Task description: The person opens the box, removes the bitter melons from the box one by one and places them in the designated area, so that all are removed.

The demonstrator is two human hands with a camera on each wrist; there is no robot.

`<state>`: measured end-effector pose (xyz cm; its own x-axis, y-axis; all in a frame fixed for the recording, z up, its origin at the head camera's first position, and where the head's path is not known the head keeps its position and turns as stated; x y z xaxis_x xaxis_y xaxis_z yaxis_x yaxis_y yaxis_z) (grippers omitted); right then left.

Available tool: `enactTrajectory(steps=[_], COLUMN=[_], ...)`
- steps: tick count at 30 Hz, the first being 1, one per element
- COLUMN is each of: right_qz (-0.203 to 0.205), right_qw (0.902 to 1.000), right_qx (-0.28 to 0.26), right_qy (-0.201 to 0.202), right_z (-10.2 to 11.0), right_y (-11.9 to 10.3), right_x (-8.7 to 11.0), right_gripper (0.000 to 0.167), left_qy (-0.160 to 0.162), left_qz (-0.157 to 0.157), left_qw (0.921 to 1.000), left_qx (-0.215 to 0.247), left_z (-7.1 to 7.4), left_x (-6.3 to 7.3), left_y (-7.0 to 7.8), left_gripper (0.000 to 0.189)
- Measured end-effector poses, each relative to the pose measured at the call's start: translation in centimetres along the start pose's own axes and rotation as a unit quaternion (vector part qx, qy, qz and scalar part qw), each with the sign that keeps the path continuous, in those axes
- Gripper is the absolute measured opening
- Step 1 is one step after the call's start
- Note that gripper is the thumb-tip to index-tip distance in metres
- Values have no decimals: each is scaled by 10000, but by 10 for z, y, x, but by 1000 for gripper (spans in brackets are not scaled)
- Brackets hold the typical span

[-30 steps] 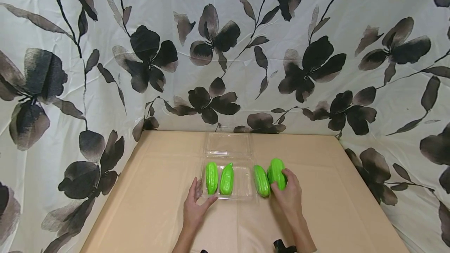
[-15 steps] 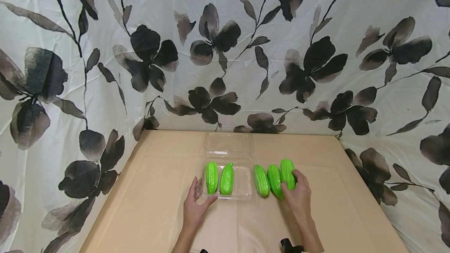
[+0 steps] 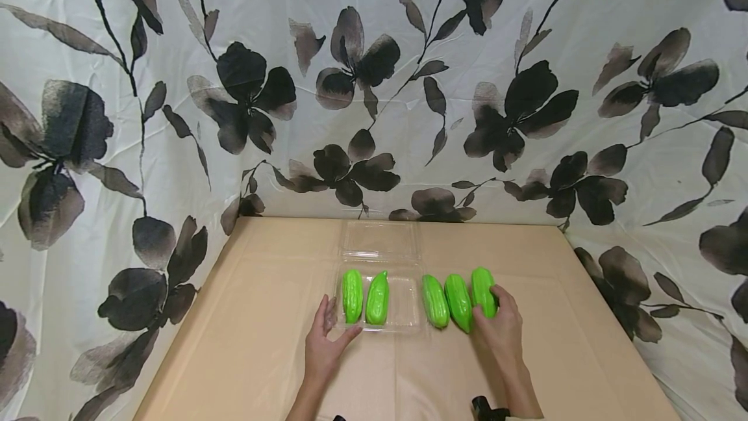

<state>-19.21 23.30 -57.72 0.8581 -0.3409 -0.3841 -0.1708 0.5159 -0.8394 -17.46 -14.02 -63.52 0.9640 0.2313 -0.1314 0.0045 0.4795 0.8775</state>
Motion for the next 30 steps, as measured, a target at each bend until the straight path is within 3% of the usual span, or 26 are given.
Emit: enactTrajectory(steps=[6,17,30], right_qz=[-20,-611,-709], right_qw=[10000,9963,9939], right_qx=[71,218,240], right_qy=[-29,-568,-816], right_z=[0,-1,-2], right_y=[7,20,27], right_x=[0,0,1], right_gripper=[50,54,55], left_qy=[7,14,26], left_qz=[13,16,0], left_qw=[10000,10000,10000], left_qx=[12,-1,-21], left_z=[0,0,-1], left_x=[0,0,0], left_y=[0,-1,0], left_gripper=[102,103,103])
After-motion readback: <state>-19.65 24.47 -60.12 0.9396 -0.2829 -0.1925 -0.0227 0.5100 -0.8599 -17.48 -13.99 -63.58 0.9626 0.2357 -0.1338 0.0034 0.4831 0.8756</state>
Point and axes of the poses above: each hand's wrist, its own x-axis away from the middle knuckle, its own z-axis out of the back of the hand, y = z × x, the point moved 4 cm from there along -x, towards the middle knuckle, and after that the axes turned 15 degrees about -x, right-handed, at the moved point
